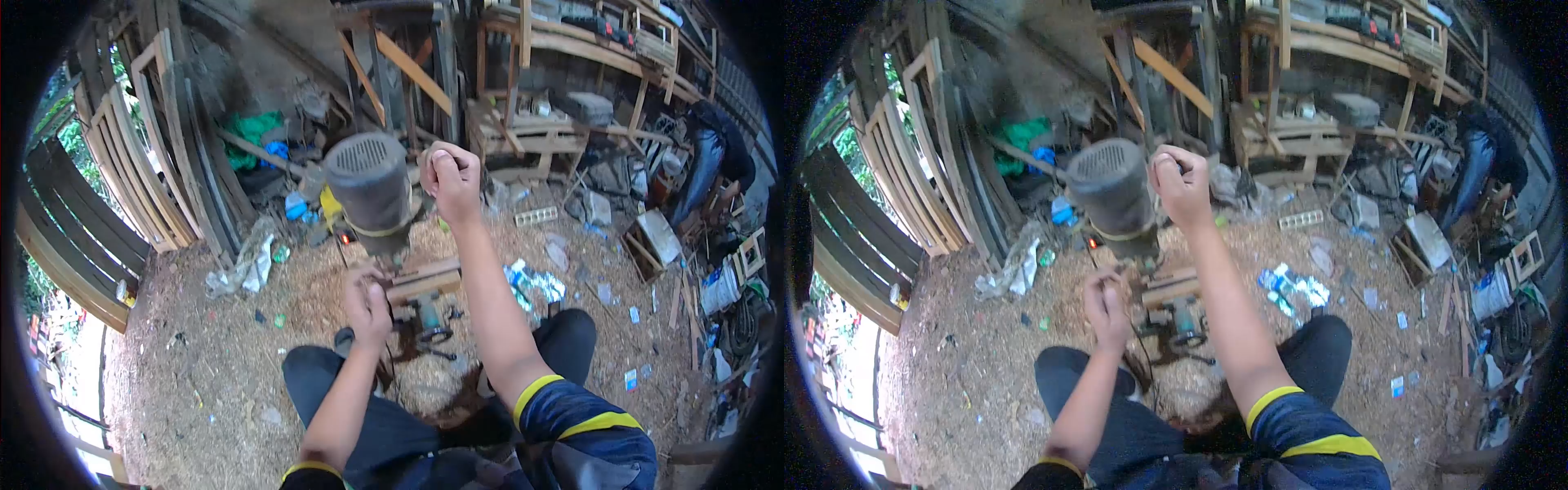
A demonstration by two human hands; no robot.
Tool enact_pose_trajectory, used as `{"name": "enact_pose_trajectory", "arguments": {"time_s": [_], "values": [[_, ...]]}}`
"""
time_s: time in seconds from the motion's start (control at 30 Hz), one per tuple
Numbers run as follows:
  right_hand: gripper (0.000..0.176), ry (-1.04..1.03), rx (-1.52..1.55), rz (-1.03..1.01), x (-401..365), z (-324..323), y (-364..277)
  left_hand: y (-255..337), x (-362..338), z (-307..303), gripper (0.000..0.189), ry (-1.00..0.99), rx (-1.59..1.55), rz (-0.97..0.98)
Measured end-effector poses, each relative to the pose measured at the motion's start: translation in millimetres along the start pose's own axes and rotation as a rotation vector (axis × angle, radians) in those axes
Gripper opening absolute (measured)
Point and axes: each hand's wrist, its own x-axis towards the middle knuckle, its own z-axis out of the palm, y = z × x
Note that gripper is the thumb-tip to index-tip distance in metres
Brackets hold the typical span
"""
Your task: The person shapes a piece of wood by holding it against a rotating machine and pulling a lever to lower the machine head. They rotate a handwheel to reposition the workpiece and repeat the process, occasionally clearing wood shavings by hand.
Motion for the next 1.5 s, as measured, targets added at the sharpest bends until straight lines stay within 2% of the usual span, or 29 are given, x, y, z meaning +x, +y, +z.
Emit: {"name": "enact_pose_trajectory", "arguments": {"time_s": [0.1, 0.13, 0.17, 0.23, 0.3, 0.43, 0.57, 0.7, 0.73, 0.8, 0.87, 0.97, 1.0, 1.1, 1.13, 1.23, 1.27, 1.37, 1.47, 1.5], "values": [[0.031, 0.075, -0.054, -0.055, -55.7, 0.2, -6.6, -8.9, 1.8, -3.7, 0.020, 0.090, 0.006, 0.018], [0.018, 0.024, -0.038, -0.074, -78.8, -7.8, -3.7, -10.7, 2.6, -4.9, 0.020, 0.104, -0.002, 0.004], [0.013, 0.047, -0.016, -0.056, -100.7, -11.0, -2.9, -10.9, 3.2, -6.0, 0.020, 0.104, -0.021, 0.004], [0.012, 0.083, 0.032, -0.041, -133.6, -10.7, -6.8, -10.6, 9.3, -7.0, 0.019, 0.111, -0.059, 0.028], [0.029, 0.026, -0.020, 0.174, -138.5, -17.6, -16.6, -10.6, 14.0, -6.6, 0.018, 0.143, -0.063, 0.010], [0.041, -0.246, -0.212, 0.654, -86.9, -11.1, -73.3, -12.2, 13.0, -11.5, 0.016, 0.184, 0.035, -0.018], [0.059, -0.406, -0.523, 1.018, -49.9, -1.1, -65.7, -15.6, 11.2, -16.1, 0.018, 0.201, 0.034, -0.110], [0.049, -0.586, -0.802, 0.974, -24.3, 13.8, -57.3, -20.0, 12.6, -28.0, 0.021, 0.210, 0.009, -0.171], [0.043, -0.563, -0.801, 0.751, -33.2, 3.3, -39.1, -20.3, 11.8, -29.7, 0.023, 0.239, -0.020, -0.227], [0.043, -0.660, -1.278, 0.547, -40.3, -18.3, -35.8, -19.3, 12.7, -35.3, 0.024, 0.240, -0.025, -0.258], [0.037, -0.690, -1.450, 0.964, -26.1, 7.5, -52.2, -23.2, 12.3, -42.1, 0.023, 0.238, -0.021, -0.304], [0.031, -0.374, -0.997, 1.883, 2.0, 14.3, -38.6, -37.8, 10.0, -47.4, 0.025, 0.284, -0.093, -0.400], [0.028, -0.363, -1.107, 1.913, 8.2, 21.3, -31.1, -39.6, 9.1, -49.5, 0.025, 0.298, -0.128, -0.446], [0.027, -0.306, -1.235, 1.750, 3.2, 31.5, -37.7, -41.4, 9.0, -58.1, 0.027, 0.348, -0.240, -0.560], [0.029, -0.352, -1.235, 1.734, 1.1, 25.5, -35.7, -44.1, 8.8, -60.3, 0.027, 0.364, -0.282, -0.583], [0.030, -0.250, -1.181, 1.743, -13.7, 20.7, -37.4, -47.8, 10.3, -65.7, 0.027, 0.370, -0.309, -0.629], [0.032, -0.286, -1.225, 1.637, -40.5, 20.9, -36.4, -49.5, 11.7, -66.4, 0.026, 0.362, -0.302, -0.638], [0.033, -0.255, -1.082, 1.652, -59.7, 23.6, -35.8, -62.1, 11.4, -66.8, 0.027, 0.328, -0.253, -0.634], [0.030, 0.021, -0.912, 1.680, -61.9, 26.2, -35.0, -61.2, 17.0, -65.8, 0.028, 0.349, -0.331, -0.652], [0.030, 0.027, -0.905, 1.723, -60.4, 26.8, -34.2, -62.5, 18.8, -67.1, 0.029, 0.346, -0.338, -0.642]]}}
